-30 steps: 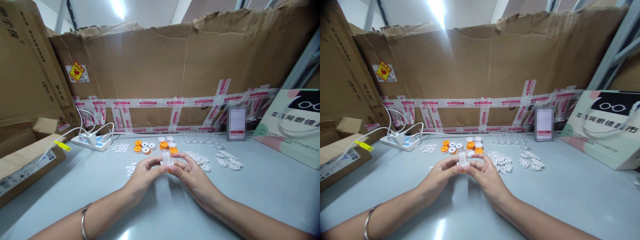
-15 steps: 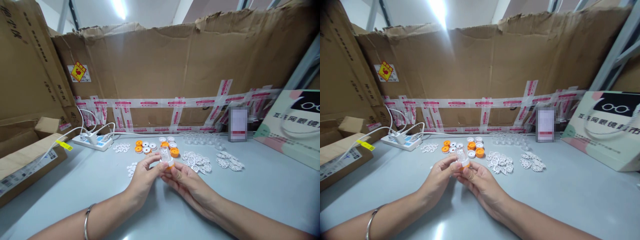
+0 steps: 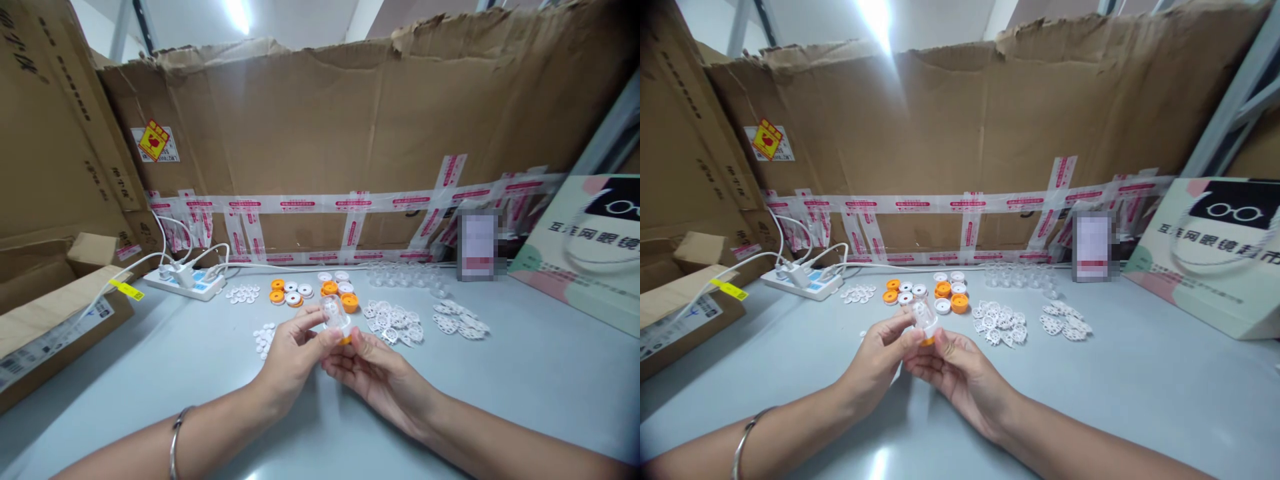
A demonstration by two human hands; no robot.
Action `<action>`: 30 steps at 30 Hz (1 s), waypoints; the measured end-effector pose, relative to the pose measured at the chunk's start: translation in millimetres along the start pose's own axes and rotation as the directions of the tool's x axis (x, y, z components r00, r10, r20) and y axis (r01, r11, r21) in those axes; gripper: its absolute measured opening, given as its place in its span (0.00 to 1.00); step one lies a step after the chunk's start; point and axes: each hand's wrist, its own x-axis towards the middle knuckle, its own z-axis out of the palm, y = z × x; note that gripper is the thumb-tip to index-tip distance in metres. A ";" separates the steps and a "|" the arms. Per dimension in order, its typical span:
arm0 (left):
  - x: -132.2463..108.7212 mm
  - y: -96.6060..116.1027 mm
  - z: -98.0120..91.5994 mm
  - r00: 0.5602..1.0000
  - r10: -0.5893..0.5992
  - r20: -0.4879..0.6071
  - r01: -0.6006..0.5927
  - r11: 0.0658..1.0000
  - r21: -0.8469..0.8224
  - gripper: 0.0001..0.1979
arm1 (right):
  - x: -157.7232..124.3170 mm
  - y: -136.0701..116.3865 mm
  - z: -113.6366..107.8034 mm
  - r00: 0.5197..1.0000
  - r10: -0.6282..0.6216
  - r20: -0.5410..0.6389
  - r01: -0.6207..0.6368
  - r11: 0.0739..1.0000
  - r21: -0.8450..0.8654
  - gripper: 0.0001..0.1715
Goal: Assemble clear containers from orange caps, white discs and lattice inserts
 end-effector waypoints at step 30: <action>2.0 -0.5 -3.8 0.993 0.048 -0.107 -0.021 0.970 0.241 0.15 | 2.7 1.6 -0.8 0.995 -0.101 0.012 0.102 0.990 -0.102 0.11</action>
